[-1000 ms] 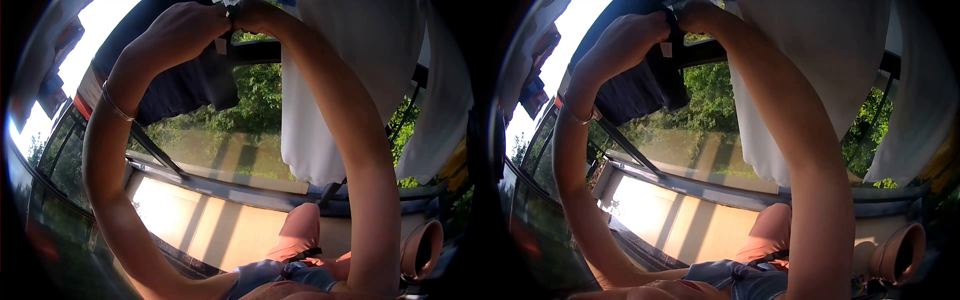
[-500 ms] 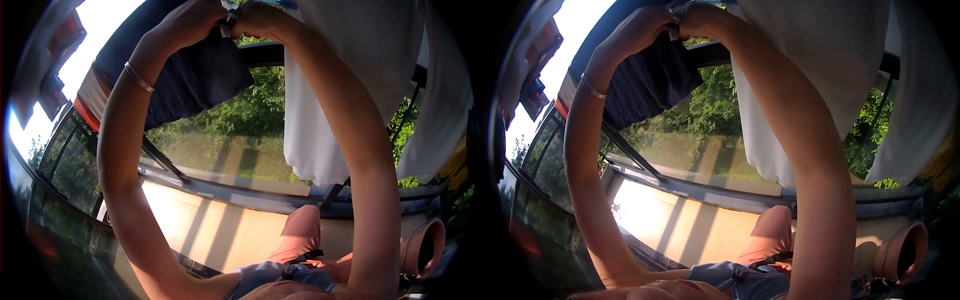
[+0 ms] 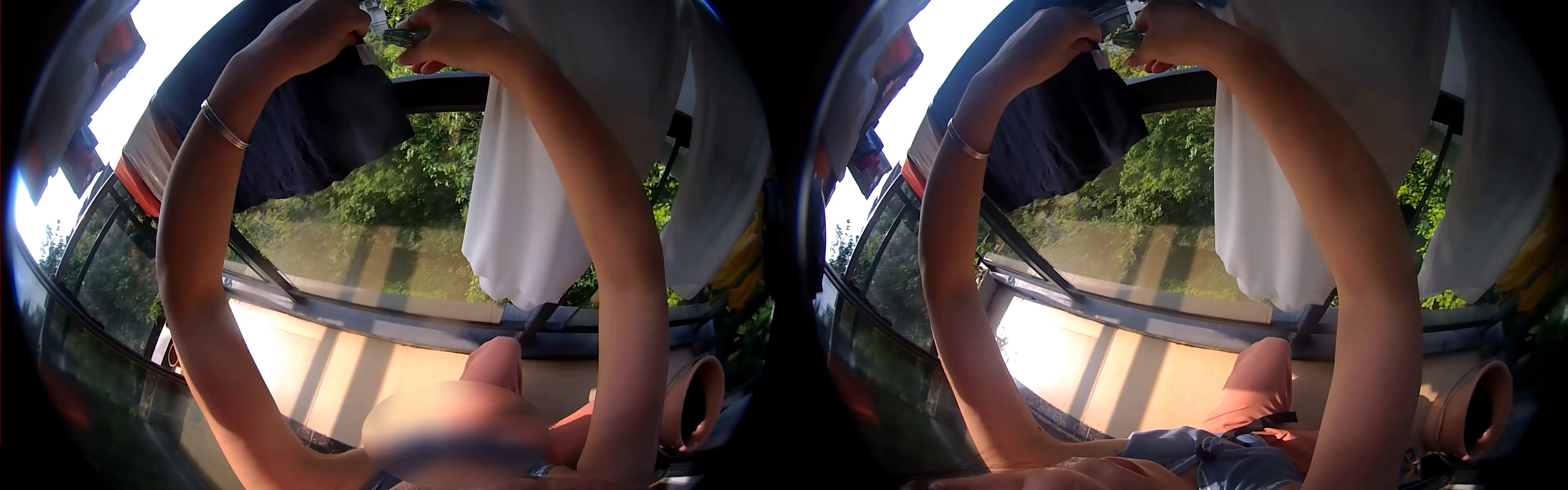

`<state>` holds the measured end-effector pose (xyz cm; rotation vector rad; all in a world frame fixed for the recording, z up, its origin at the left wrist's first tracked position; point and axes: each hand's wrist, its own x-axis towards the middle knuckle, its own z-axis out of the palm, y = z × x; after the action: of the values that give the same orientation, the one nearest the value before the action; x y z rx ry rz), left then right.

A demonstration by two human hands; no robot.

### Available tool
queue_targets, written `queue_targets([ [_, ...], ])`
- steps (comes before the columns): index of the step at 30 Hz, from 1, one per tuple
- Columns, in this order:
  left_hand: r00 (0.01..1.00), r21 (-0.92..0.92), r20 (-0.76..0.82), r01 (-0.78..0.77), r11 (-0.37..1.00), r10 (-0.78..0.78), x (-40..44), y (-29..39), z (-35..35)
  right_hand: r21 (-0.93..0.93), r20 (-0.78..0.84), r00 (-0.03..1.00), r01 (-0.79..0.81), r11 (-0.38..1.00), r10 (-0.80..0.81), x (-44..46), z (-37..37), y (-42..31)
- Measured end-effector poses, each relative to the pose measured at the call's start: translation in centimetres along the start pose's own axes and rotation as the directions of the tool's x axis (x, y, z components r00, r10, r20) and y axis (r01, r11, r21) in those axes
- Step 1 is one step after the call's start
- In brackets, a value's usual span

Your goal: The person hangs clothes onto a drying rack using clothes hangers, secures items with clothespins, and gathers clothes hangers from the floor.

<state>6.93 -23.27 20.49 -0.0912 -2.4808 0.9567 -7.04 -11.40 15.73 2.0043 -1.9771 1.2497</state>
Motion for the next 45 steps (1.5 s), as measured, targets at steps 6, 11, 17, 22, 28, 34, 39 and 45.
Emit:
queue_targets([
  [6, 0.999, 0.013, -0.033, -0.007, 1.0, 0.008, 0.0, 0.2, -0.3, 0.012, -0.006, 0.999, -0.041, 0.999, 0.041, 1.1, 0.3, -0.8],
  [11, 1.0, -0.036, -0.016, 0.025, 0.999, -0.025, 0.0, 0.3, -0.6, 0.105, 0.045, 0.998, -0.056, 0.993, 0.052, 2.9, 0.7, -0.6],
  [17, 1.0, -0.074, -0.013, 0.023, 0.997, -0.024, -0.2, 0.1, -0.9, 0.011, 0.103, 0.994, 0.041, 0.999, -0.041, 3.4, 0.5, -1.0],
  [22, 0.989, -0.104, -0.128, -0.085, 0.991, 0.071, 0.4, -0.1, 0.0, 0.069, 0.063, 0.984, 0.163, 0.984, -0.168, 3.6, 1.0, -0.7],
  [28, 0.922, -0.023, -0.386, 0.026, 0.999, -0.033, -0.6, 0.7, 3.1, -0.407, -0.151, 0.983, 0.033, 0.913, -0.103, -1.1, 3.3, -2.6],
  [34, 0.838, -0.002, -0.525, 0.175, 0.985, -0.15, 0.2, 3.0, 3.9, -0.308, -0.11, 0.97, 0.174, 0.935, -0.217, -9.8, 1.5, -3.5],
  [39, 0.875, 0.095, -0.467, 0.189, 0.977, -0.124, 1.3, 4.2, 4.3, -0.244, -0.149, 0.98, 0.095, 0.965, -0.134, -16.8, -2.7, -0.8],
  [45, 0.587, 0.182, -0.808, 0.16, 0.97, 0.055, -1.7, 6.8, 5.9, 0.032, -0.447, 0.837, -0.338, 0.941, 0.316, -36.4, -9.8, 2.4],
])
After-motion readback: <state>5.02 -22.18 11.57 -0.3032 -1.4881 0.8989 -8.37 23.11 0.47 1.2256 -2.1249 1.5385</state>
